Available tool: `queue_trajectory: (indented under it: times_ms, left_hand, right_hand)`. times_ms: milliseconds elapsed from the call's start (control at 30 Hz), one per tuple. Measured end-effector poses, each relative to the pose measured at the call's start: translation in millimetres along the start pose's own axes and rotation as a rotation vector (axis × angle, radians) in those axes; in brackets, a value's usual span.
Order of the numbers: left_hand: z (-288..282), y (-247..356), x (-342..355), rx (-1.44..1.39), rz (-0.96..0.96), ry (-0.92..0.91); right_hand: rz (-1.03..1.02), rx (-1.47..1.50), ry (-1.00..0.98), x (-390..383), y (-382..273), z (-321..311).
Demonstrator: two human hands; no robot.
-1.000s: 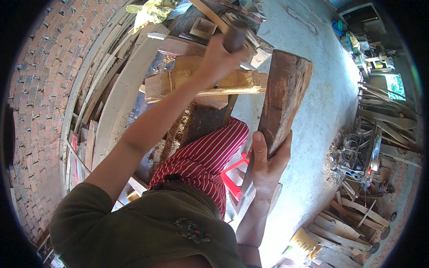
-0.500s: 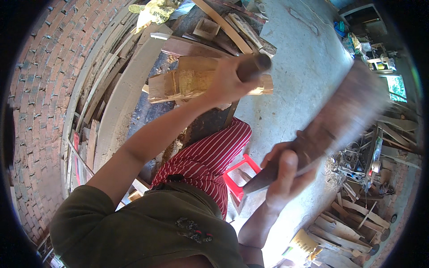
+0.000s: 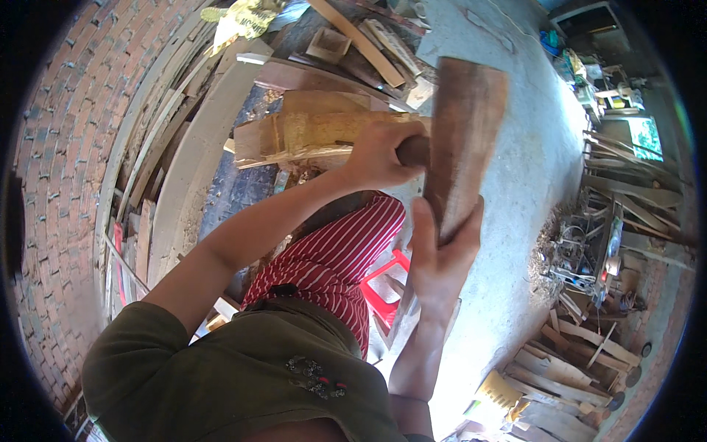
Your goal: Use a chisel and a wooden mallet to carve and shape a piece of wood.
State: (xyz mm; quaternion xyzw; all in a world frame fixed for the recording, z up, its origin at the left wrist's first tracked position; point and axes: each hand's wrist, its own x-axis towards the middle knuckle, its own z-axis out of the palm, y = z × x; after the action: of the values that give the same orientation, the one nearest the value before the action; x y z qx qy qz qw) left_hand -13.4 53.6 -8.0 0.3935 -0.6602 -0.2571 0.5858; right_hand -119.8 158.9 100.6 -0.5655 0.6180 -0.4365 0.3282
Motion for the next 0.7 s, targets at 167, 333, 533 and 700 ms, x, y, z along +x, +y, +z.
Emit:
queue_trajectory:
  times_ms: [167,333,533,700]
  left_hand:
    - [-19.1,-16.4,33.9,-0.102,-0.169,0.109]
    - [-37.2,-25.7,53.4,-0.258,-0.223,0.201]
    - [-22.3,-18.4,32.9,-0.172,-0.161,0.161]
    - [-13.7,-4.7,18.9,-0.067,-0.123,0.142]
  right_hand:
    - [-0.074,0.098,0.008,-8.4,15.2,-17.5]
    - [-0.006,0.124,0.019,-10.4,26.3,-26.1]
    - [-0.077,0.187,0.017,-4.8,24.3,-30.5]
    - [-0.319,0.22,0.199,8.4,-2.8,-28.6]
